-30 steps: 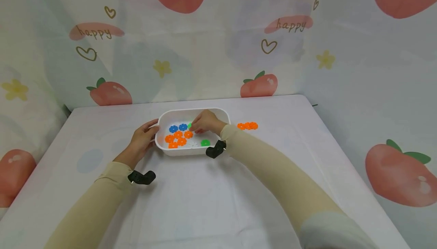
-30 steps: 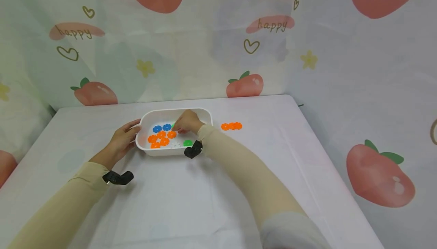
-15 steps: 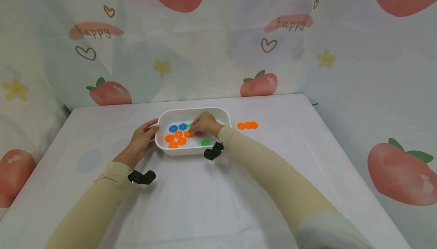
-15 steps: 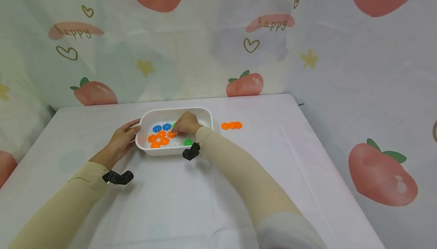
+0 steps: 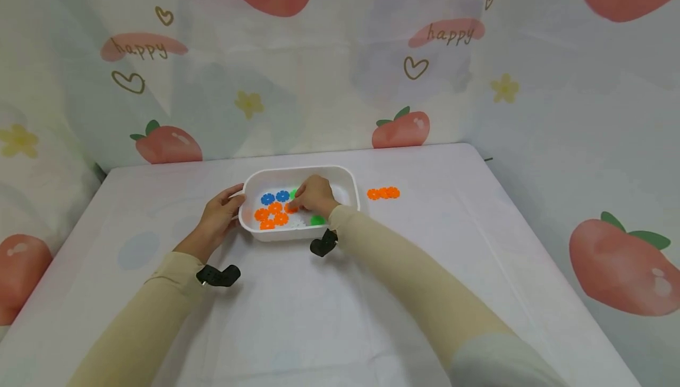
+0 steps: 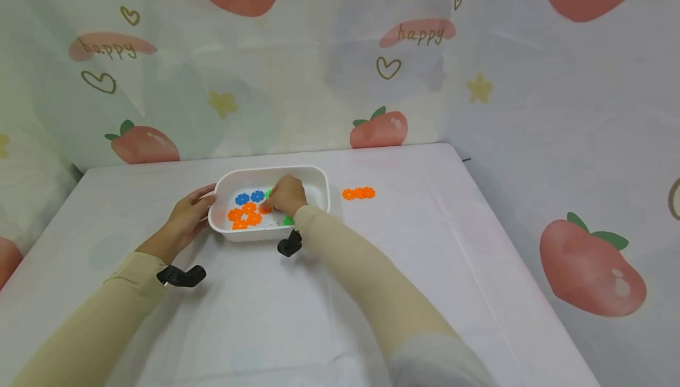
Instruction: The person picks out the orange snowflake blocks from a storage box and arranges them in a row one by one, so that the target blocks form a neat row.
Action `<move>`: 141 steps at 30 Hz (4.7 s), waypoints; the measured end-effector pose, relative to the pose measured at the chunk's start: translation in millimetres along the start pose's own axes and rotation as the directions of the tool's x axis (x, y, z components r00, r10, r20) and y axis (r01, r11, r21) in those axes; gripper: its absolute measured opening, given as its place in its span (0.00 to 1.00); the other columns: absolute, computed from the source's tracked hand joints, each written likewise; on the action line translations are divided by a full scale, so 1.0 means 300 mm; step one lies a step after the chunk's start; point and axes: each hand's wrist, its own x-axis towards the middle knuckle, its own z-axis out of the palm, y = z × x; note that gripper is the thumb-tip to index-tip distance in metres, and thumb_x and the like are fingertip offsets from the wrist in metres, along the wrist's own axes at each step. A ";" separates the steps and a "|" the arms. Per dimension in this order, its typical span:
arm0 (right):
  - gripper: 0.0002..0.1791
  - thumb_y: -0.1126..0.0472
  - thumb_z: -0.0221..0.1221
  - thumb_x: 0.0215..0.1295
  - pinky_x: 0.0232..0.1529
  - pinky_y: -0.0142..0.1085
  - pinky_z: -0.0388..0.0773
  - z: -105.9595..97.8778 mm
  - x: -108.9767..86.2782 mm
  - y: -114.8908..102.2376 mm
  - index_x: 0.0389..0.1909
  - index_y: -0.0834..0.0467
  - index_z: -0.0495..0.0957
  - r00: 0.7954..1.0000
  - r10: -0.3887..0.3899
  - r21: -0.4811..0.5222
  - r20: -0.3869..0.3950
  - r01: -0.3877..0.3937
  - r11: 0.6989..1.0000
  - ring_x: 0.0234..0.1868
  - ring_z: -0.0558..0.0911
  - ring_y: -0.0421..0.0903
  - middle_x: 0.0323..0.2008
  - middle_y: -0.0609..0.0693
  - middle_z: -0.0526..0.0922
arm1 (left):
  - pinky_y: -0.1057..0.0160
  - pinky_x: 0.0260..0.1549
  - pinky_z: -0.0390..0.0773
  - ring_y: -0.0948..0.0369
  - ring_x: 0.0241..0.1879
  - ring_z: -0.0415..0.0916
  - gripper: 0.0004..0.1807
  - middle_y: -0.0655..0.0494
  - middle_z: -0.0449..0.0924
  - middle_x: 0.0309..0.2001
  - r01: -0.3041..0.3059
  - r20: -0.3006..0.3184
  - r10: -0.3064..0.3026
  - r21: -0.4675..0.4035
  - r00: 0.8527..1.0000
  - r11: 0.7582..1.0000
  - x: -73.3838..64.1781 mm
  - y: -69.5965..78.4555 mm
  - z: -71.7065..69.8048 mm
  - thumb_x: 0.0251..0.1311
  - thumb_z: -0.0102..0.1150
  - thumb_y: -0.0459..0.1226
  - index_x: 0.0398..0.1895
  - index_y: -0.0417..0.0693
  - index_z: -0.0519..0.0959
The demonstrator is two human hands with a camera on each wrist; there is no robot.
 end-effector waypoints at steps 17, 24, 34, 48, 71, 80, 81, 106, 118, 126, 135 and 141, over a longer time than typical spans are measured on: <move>0.13 0.61 0.77 0.47 0.43 0.36 0.78 0.009 -0.028 -0.016 0.32 0.63 0.86 0.999 -0.023 0.007 -0.048 0.024 1.000 0.36 0.79 0.47 0.32 0.53 0.87 | 0.72 0.36 0.76 0.60 0.46 0.70 0.28 0.48 0.64 0.67 0.000 -0.006 0.000 0.006 1.000 1.000 -0.004 0.002 0.002 0.73 0.49 0.44 0.75 0.57 0.61; 0.12 0.61 0.76 0.48 0.43 0.35 0.77 0.010 -0.025 -0.015 0.31 0.62 0.86 1.000 0.009 0.036 -0.027 -0.008 0.999 0.36 0.78 0.47 0.32 0.52 0.85 | 0.72 0.36 0.75 0.61 0.46 0.70 0.28 0.47 0.64 0.68 -0.006 -0.011 0.006 0.006 1.000 1.000 -0.006 0.002 0.003 0.73 0.49 0.43 0.75 0.57 0.61; 0.11 0.62 0.76 0.47 0.35 0.31 0.71 -0.004 -0.029 -0.015 0.30 0.62 0.86 1.000 0.030 0.057 -0.002 -0.030 0.998 0.32 0.75 0.45 0.29 0.52 0.84 | 0.72 0.35 0.75 0.62 0.44 0.71 0.28 0.50 0.66 0.65 -0.006 -0.006 0.006 0.009 1.000 1.000 -0.008 0.002 0.003 0.74 0.49 0.44 0.75 0.57 0.61; 0.11 0.64 0.75 0.48 0.33 0.29 0.71 -0.006 -0.017 0.010 0.33 0.62 0.85 0.999 0.039 0.140 -0.014 -0.037 0.989 0.32 0.77 0.45 0.31 0.53 0.84 | 0.72 0.34 0.75 0.63 0.43 0.72 0.28 0.51 0.67 0.62 -0.002 -0.001 0.002 0.005 1.000 1.000 -0.013 0.007 0.001 0.74 0.49 0.43 0.75 0.57 0.61; 0.10 0.66 0.71 0.54 0.25 0.25 0.72 -0.107 0.004 0.082 0.37 0.64 0.87 0.993 -0.026 0.060 0.118 0.019 0.998 0.23 0.78 0.41 0.28 0.53 0.86 | 0.72 0.35 0.75 0.62 0.43 0.71 0.28 0.50 0.66 0.64 0.005 -0.010 -0.005 0.016 1.000 1.000 -0.004 0.005 -0.001 0.74 0.48 0.44 0.75 0.58 0.61; 0.10 0.66 0.69 0.57 0.26 0.24 0.75 -0.120 0.031 0.094 0.41 0.62 0.87 0.988 0.023 0.002 0.153 -0.024 1.000 0.22 0.77 0.40 0.34 0.55 0.87 | 0.72 0.35 0.76 0.62 0.44 0.71 0.28 0.50 0.66 0.64 0.006 -0.011 -0.005 0.011 1.000 1.000 0.000 0.001 0.000 0.73 0.49 0.44 0.75 0.57 0.62; 0.10 0.66 0.69 0.57 0.26 0.24 0.76 -0.120 0.034 0.094 0.41 0.62 0.87 0.987 0.030 -0.002 0.155 -0.029 1.000 0.21 0.77 0.39 0.34 0.55 0.87 | 0.72 0.35 0.76 0.62 0.44 0.71 0.28 0.50 0.67 0.64 0.005 -0.010 -0.005 0.010 1.000 1.000 0.001 0.001 0.001 0.73 0.49 0.44 0.75 0.57 0.62; 0.10 0.71 0.67 0.57 0.31 0.29 0.82 -0.228 0.015 0.033 0.40 0.64 0.86 0.978 0.040 -0.003 0.203 -0.040 0.999 0.24 0.79 0.41 0.34 0.55 0.84 | 0.72 0.37 0.75 0.61 0.46 0.71 0.28 0.49 0.64 0.67 0.012 -0.011 -0.011 0.029 1.000 1.000 -0.005 0.004 0.001 0.74 0.48 0.45 0.75 0.59 0.61; 0.11 0.74 0.65 0.58 0.34 0.31 0.83 -0.298 -0.005 0.034 0.42 0.66 0.85 0.972 0.037 0.048 0.231 -0.050 0.998 0.26 0.81 0.43 0.34 0.55 0.83 | 0.72 0.36 0.75 0.60 0.46 0.70 0.28 0.49 0.64 0.67 0.016 -0.010 -0.016 0.025 1.000 1.000 -0.005 0.005 -0.001 0.74 0.49 0.45 0.75 0.60 0.61; 0.12 0.72 0.63 0.60 0.38 0.33 0.83 -0.338 -0.040 0.041 0.45 0.65 0.84 0.970 0.014 0.050 0.242 -0.026 0.998 0.29 0.82 0.43 0.39 0.57 0.84 | 0.72 0.35 0.76 0.62 0.43 0.71 0.28 0.49 0.66 0.65 0.006 -0.007 -0.006 0.023 1.000 1.000 -0.004 0.001 0.000 0.74 0.49 0.44 0.75 0.58 0.61; 0.13 0.70 0.63 0.61 0.38 0.33 0.83 -0.385 -0.064 0.056 0.47 0.64 0.84 0.968 0.016 0.024 0.249 -0.022 0.999 0.30 0.82 0.44 0.39 0.57 0.85 | 0.73 0.36 0.75 0.61 0.46 0.71 0.28 0.48 0.64 0.68 0.007 -0.009 -0.007 0.027 1.000 1.000 -0.002 0.002 0.003 0.74 0.48 0.44 0.75 0.59 0.61; 0.12 0.68 0.64 0.62 0.39 0.34 0.83 -0.409 -0.071 0.075 0.47 0.64 0.83 0.969 0.028 0.050 0.245 -0.041 0.998 0.31 0.85 0.46 0.38 0.57 0.86 | 0.73 0.36 0.75 0.60 0.47 0.70 0.28 0.48 0.64 0.69 0.015 -0.014 -0.014 0.034 1.000 0.999 -0.003 0.002 0.005 0.74 0.48 0.44 0.75 0.59 0.61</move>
